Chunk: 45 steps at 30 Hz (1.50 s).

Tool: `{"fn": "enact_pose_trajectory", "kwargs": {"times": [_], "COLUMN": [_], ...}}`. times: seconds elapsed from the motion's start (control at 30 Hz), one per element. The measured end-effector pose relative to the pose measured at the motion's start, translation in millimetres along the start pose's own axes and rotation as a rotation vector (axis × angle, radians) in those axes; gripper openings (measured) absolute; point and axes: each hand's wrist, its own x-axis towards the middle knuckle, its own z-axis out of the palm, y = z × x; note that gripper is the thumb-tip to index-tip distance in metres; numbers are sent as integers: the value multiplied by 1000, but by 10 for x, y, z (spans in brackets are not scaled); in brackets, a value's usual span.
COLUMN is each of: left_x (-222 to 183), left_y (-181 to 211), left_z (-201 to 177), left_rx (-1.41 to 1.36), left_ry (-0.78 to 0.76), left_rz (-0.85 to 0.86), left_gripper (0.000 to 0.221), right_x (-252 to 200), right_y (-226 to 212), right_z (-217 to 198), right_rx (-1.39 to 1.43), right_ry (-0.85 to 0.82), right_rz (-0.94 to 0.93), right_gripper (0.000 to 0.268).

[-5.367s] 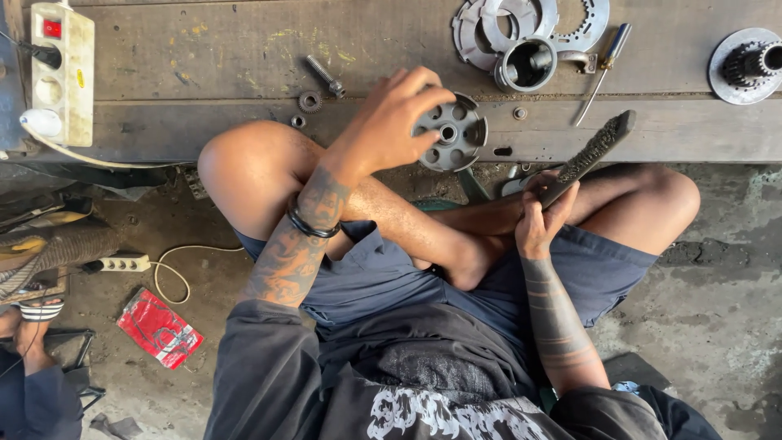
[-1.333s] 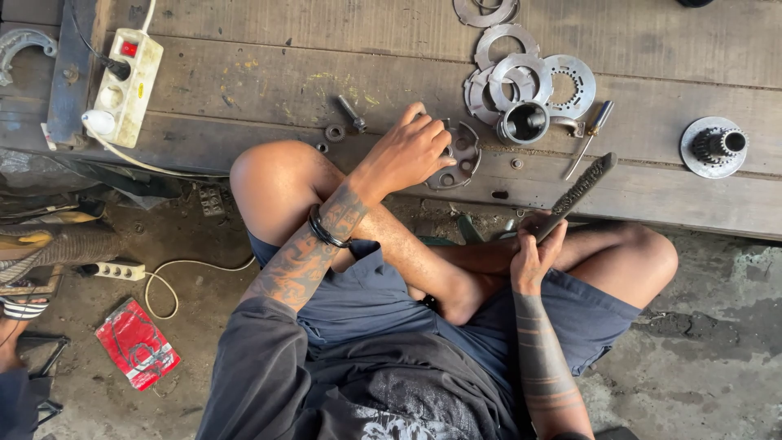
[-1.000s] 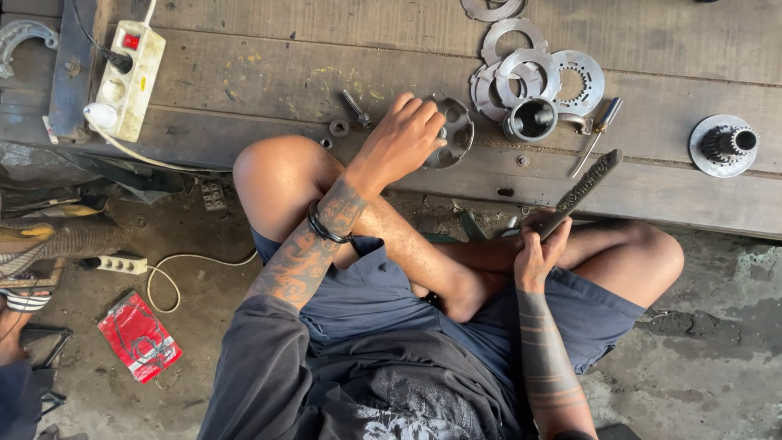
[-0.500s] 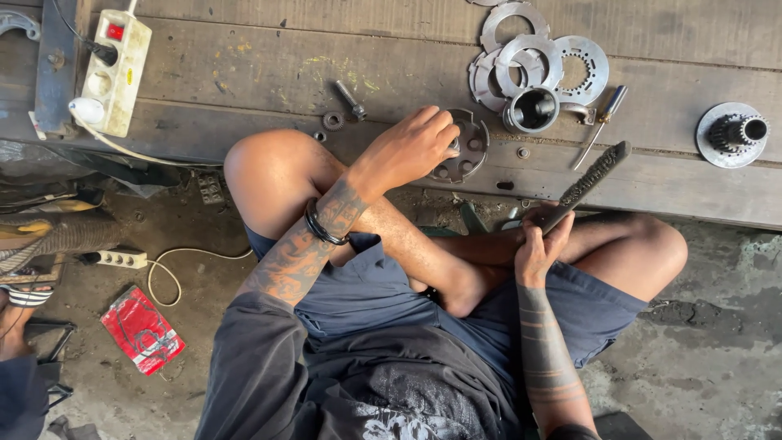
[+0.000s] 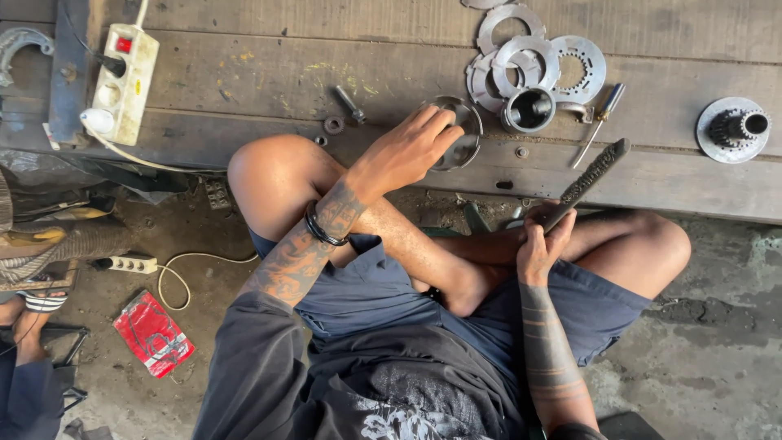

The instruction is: Cleaning a motorcycle clutch component using a wire brush and a scraper on a wooden workbench.

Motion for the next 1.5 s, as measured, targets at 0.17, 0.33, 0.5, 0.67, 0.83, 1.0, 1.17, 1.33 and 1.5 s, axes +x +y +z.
{"fn": "enact_pose_trajectory", "kwargs": {"times": [0.17, 0.33, 0.5, 0.67, 0.83, 1.0, 1.17, 1.33, 1.5], "left_x": [-7, -12, -52, -108, -127, -90, -47, -90, -121], "left_y": [40, -26, -87, -103, -133, -35, 18, -76, -92], "left_z": [118, 162, 138, 129, 130, 87, -37, -27, 16], "left_rx": [-67, -60, -19, 22, 74, -54, -114, -66, -57], "left_ry": [-29, -20, 37, 110, 126, 75, 42, 41, 51], "left_rz": [30, -10, -70, -215, -256, -50, -24, -49, -57], "left_gripper": [14, 20, 32, 35, 30, 12, 11, 20, 14], "right_x": [-20, 20, -6, -14, -7, 0, 0, 33, 28], "right_y": [71, 51, -41, -317, -391, 71, 56, -116, -98], "right_z": [-32, -17, 31, 82, 117, -55, -45, 58, 39], "right_rx": [-5, -9, -3, 8, 66, -24, -16, -15, 16], "right_ry": [4, -3, 1, -11, -3, -15, -4, -15, -21], "right_rz": [2, 5, 36, 119, 225, 9, 11, 19, 33], "right_gripper": [28, 27, 27, 27, 32, 28, 27, 24, 24]}}
